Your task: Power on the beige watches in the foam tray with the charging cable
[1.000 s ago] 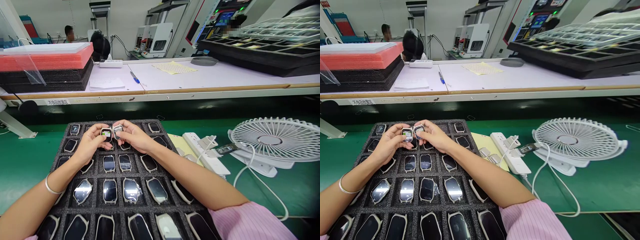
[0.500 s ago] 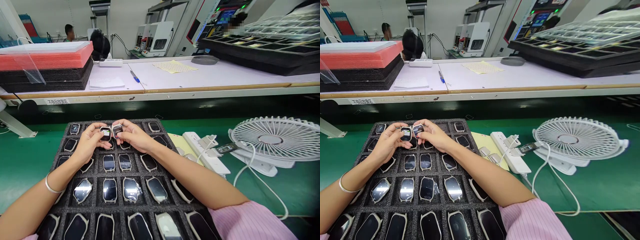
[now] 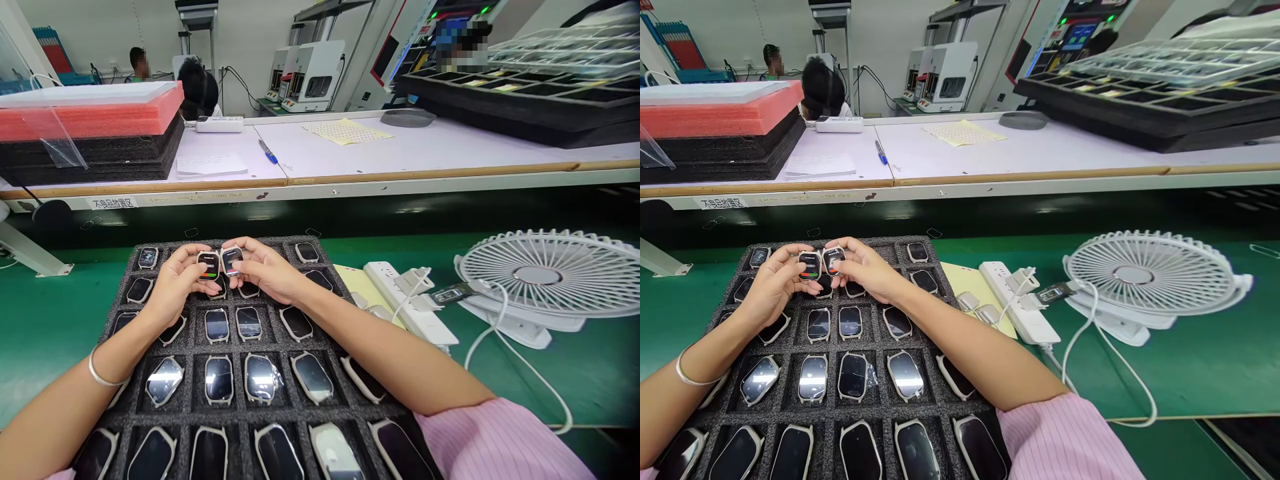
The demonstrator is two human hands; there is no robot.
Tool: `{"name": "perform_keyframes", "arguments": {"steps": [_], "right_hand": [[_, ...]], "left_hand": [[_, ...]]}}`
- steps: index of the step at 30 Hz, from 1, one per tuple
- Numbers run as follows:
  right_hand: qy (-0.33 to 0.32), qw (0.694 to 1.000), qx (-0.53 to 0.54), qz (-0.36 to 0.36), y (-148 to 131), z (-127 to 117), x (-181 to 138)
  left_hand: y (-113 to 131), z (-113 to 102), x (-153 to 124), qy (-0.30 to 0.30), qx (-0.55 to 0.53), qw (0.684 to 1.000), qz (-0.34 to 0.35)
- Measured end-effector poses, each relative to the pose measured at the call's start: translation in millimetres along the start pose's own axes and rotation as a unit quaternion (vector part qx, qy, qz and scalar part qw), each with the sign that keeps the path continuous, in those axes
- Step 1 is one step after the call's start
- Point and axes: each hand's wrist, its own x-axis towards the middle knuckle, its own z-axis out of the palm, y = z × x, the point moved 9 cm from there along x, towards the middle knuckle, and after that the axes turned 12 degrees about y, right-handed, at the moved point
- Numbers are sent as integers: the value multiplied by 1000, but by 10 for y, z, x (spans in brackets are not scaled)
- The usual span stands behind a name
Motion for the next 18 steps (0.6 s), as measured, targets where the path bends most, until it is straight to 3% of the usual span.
{"name": "perform_keyframes", "arguments": {"steps": [6,9,11,13,16,18], "right_hand": [[23,1000,-3,3,-26,-45,1],[37,999,4,-2,-46,-80,15],[32,999,14,-8,-68,-64,14],[19,1000,17,-15,-103,-6,-19],[-9,999,3,-42,-250,147,-183],[-31,997,-15,-74,-432,277,-389]], "left_hand": [[30,17,17,-5,11,1000,18],[171,113,-127,-27,-6,999,39],[298,252,-367,-89,-41,995,28],[400,444,-728,-206,-76,975,-25],[471,612,-1347,-391,-110,900,-158],[467,545,-1563,-429,-100,873,-210]]}}
